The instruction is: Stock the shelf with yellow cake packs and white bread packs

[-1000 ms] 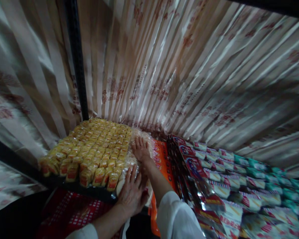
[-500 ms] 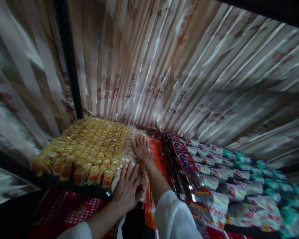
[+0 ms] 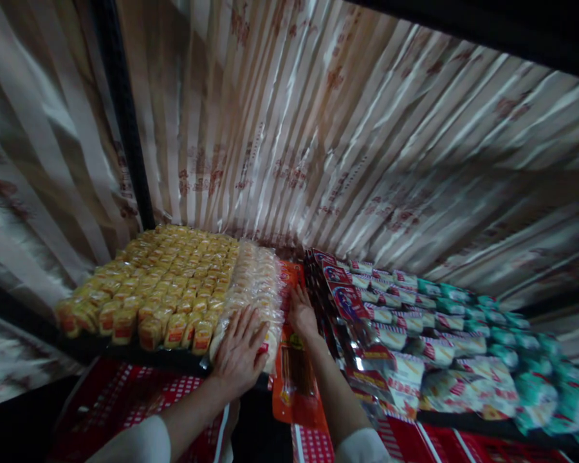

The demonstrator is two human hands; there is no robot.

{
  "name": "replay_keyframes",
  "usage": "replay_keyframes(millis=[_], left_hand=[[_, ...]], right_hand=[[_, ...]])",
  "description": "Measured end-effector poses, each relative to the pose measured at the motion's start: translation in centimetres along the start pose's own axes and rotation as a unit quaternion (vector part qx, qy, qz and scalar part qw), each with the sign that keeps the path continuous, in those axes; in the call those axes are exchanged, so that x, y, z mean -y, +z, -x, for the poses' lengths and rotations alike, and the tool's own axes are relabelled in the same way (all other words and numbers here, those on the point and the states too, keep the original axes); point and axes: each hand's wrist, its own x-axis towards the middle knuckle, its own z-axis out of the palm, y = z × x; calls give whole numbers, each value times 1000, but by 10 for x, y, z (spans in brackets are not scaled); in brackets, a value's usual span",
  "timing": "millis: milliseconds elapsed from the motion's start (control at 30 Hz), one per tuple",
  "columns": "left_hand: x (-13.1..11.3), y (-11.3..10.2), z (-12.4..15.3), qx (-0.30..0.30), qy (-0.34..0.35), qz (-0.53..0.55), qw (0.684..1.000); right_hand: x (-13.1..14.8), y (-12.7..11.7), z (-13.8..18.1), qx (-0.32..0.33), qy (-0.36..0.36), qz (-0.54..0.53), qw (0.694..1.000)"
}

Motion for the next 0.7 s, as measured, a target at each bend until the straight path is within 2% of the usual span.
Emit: replay_keyframes(millis=[67, 233, 367, 700], left_hand=[[-2, -4, -1, -11, 0, -6, 1000], [-5, -7, -1, -22, 11, -22, 999], [-1, -3, 2, -13, 16, -29, 999], [-3, -3, 6, -41, 30, -31, 998]], right_hand=[[1, 1, -9, 15, -11, 13, 1000], [11, 12, -17, 103, -32, 43, 993], [10, 19, -15, 114, -20, 52, 992], [10, 16, -17, 108, -25, 50, 993]])
